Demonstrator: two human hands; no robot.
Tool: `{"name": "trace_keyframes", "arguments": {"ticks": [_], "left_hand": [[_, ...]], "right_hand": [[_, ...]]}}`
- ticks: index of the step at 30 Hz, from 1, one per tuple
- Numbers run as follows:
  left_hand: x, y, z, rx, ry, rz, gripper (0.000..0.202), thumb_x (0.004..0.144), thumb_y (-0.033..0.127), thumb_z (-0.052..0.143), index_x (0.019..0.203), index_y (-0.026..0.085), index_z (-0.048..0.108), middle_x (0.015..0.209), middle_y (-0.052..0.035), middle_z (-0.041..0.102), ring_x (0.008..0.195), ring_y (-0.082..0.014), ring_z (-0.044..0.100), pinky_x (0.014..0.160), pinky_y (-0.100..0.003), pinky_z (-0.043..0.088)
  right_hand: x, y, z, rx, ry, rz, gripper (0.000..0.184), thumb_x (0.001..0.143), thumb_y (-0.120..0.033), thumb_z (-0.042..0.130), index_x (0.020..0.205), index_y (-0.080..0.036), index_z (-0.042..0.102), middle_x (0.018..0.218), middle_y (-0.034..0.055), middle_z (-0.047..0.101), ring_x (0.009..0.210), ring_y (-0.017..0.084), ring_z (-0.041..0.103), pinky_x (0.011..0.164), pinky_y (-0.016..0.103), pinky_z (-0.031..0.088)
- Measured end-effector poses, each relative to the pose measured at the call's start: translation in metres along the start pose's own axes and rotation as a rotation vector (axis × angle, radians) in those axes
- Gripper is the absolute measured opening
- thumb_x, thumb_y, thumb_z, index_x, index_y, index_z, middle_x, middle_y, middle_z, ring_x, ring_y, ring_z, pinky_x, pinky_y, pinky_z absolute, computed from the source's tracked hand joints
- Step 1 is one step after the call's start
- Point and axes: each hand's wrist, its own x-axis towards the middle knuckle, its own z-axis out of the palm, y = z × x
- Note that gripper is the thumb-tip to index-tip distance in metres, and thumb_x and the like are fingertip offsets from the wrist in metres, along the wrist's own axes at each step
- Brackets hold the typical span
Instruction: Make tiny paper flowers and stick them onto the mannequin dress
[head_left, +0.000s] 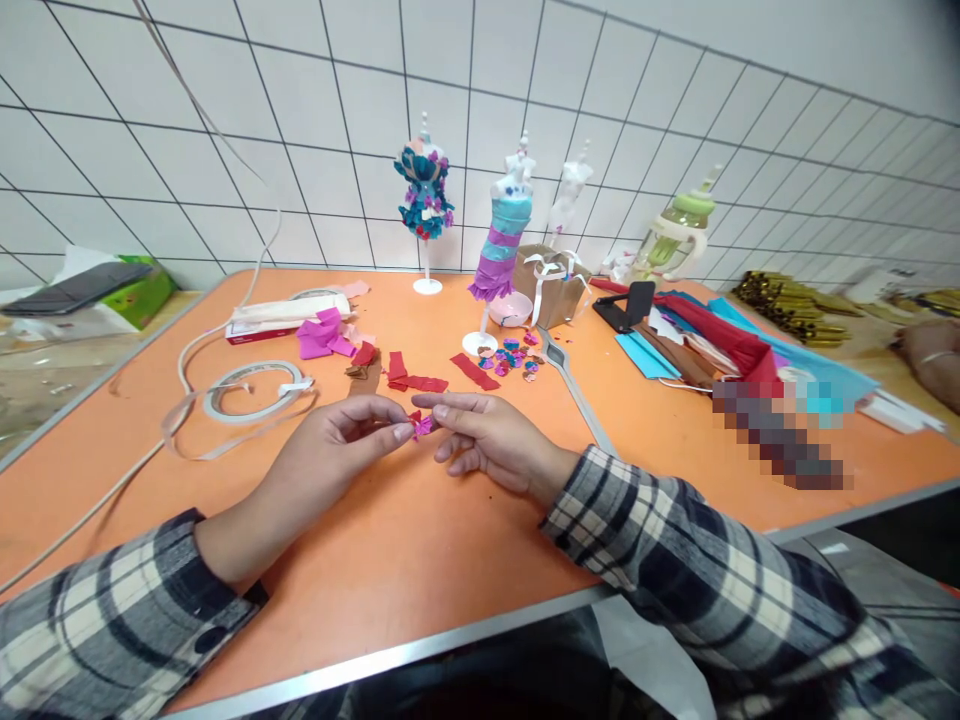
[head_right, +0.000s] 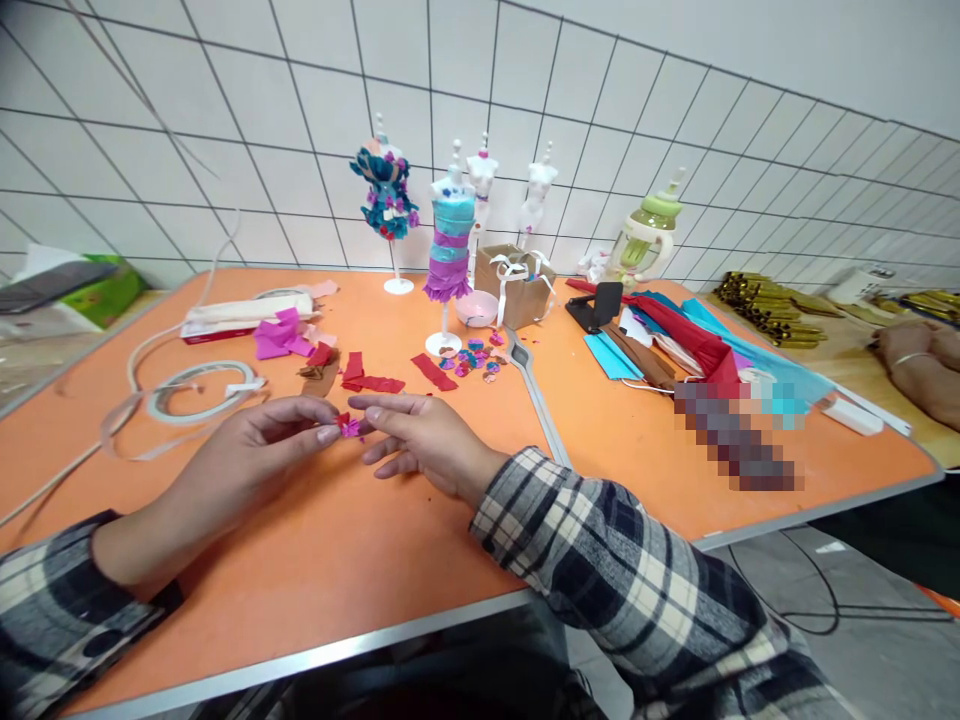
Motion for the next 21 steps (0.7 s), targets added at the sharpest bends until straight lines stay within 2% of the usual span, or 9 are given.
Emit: {"name": "trace_keyframes", "arguments": {"ticks": [3,5,7,10,13,15,18,21], "left_hand": [[0.0001,-0.0007,-0.0010,-0.023,-0.061,-0.041,0.021,0.070,0.042,0.084,0.078,0.024,0.077,0.081,-0.0019,0.078,0.077,-0.0202,0.071,0.074,-0.030,0.057],[0.0000,-0.0008,-0.0011,-0.043,-0.107,-0.067,0.021,0.069,0.042,0.085,0.077,0.024,0.077,0.083,-0.0034,0.079,0.079,-0.0222,0.072,0.077,-0.033,0.059],[0.0002,-0.0007,-0.0006,-0.045,-0.127,-0.070,0.020,0.070,0.042,0.085,0.076,0.025,0.076,0.083,-0.0034,0.079,0.080,-0.0226,0.073,0.079,-0.035,0.060],[0.0008,0.0000,0.0000,-0.021,-0.120,-0.052,0.021,0.070,0.042,0.085,0.077,0.024,0.076,0.082,-0.0036,0.080,0.079,-0.0226,0.074,0.077,-0.034,0.060],[0.0019,0.0014,-0.0002,0.020,-0.090,-0.038,0.027,0.070,0.047,0.085,0.077,0.023,0.076,0.081,-0.0046,0.080,0.078,-0.0231,0.074,0.075,-0.034,0.061],[0.0025,0.0021,-0.0005,0.048,-0.063,-0.037,0.029,0.070,0.050,0.084,0.077,0.023,0.076,0.080,-0.0043,0.080,0.076,-0.0220,0.073,0.074,-0.032,0.061],[0.0026,0.0006,-0.0006,0.059,-0.052,-0.046,0.033,0.069,0.054,0.085,0.076,0.023,0.075,0.079,-0.0041,0.079,0.074,-0.0212,0.073,0.074,-0.032,0.060],[0.0013,-0.0038,-0.0009,-0.022,-0.051,-0.081,0.039,0.070,0.056,0.086,0.090,0.023,0.079,0.088,-0.0061,0.082,0.083,-0.0241,0.075,0.080,-0.035,0.061]], "right_hand": [[-0.0035,-0.0053,-0.0012,-0.202,0.058,-0.177,0.027,0.094,-0.032,0.068,0.119,-0.023,0.076,0.093,0.0017,0.071,0.062,0.007,0.059,0.048,0.016,0.049],[-0.0057,-0.0089,-0.0003,-0.362,0.067,-0.275,0.022,0.090,-0.030,0.072,0.109,-0.020,0.078,0.087,0.0010,0.070,0.064,0.008,0.057,0.050,0.016,0.047],[-0.0064,-0.0102,0.0012,-0.477,0.075,-0.311,0.013,0.086,-0.027,0.075,0.095,-0.018,0.077,0.079,-0.0001,0.068,0.063,0.008,0.054,0.050,0.016,0.044],[-0.0052,-0.0080,0.0021,-0.518,0.088,-0.274,0.010,0.084,-0.026,0.075,0.086,-0.017,0.072,0.075,-0.0012,0.064,0.057,0.007,0.051,0.047,0.017,0.043],[-0.0047,-0.0058,0.0019,-0.441,0.060,-0.241,0.023,0.083,-0.030,0.076,0.103,-0.019,0.070,0.086,-0.0011,0.064,0.060,0.008,0.055,0.046,0.018,0.049],[-0.0051,-0.0058,0.0022,-0.418,0.038,-0.220,0.029,0.082,-0.032,0.077,0.108,-0.020,0.069,0.091,-0.0005,0.064,0.063,0.008,0.057,0.045,0.018,0.051],[-0.0052,-0.0065,0.0038,-0.450,0.039,-0.159,0.020,0.083,-0.028,0.077,0.097,-0.018,0.069,0.083,-0.0007,0.064,0.060,0.008,0.056,0.043,0.017,0.051],[-0.0039,-0.0063,0.0058,-0.440,0.069,-0.129,0.014,0.083,-0.025,0.077,0.091,-0.018,0.068,0.075,-0.0025,0.062,0.058,0.008,0.057,0.043,0.018,0.051]]}}
